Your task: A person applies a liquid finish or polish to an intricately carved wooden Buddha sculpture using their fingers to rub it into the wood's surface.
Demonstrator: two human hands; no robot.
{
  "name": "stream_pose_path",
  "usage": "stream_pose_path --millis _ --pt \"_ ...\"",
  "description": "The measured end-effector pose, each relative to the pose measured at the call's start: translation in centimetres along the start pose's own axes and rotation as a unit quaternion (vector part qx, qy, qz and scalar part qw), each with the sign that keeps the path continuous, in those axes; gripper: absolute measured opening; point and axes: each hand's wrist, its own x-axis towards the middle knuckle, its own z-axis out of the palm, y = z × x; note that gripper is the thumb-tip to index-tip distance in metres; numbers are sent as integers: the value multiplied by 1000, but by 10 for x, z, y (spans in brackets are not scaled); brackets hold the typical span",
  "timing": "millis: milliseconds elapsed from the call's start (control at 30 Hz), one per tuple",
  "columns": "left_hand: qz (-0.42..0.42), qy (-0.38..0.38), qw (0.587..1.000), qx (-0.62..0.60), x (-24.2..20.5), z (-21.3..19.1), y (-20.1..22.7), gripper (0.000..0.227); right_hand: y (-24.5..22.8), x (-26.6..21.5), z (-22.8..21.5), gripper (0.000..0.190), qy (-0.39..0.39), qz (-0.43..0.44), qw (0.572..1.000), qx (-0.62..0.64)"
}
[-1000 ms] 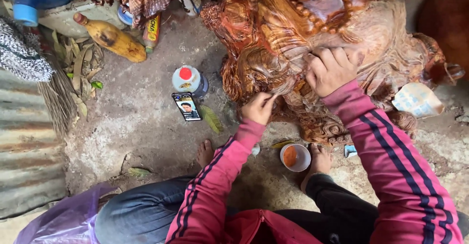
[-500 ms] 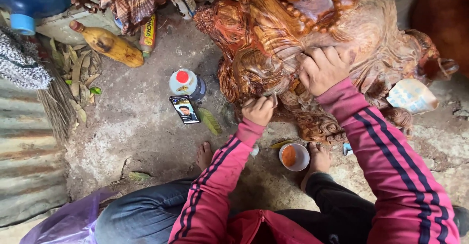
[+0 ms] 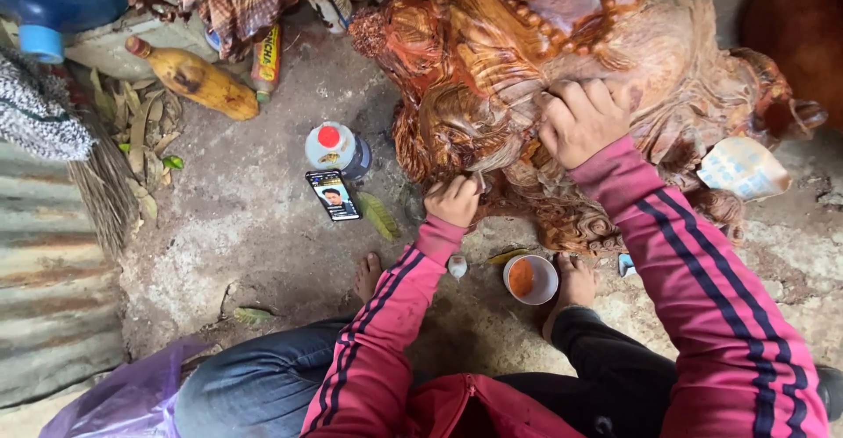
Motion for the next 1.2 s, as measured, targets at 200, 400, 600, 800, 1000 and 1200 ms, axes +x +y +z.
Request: stream_pose_path --millis 200,400,600,800,1000,1200 --pt "-13 -5 1000 12 21 -10 12 14 -2 4 -6 10 -8 0 1000 -5" --pt "4 32 999 -35 46 6 23 8 1 -3 2 12 -17 2 1000 -10" --pt "76 3 996 -38 -21 24 -32 18 -1 3 -6 11 -25 7 1000 -3" --pt "2 -144 988 64 -56 -1 -66 21 0 -1 -2 12 -25 9 1000 -9" --pt "29 -63 997 -41 42 -3 7 7 -2 1 -3 13 -16 5 1000 1" --pt "49 -18 999 -11 -32 34 -24 12 0 -3 -2 11 -20 4 1000 -3"
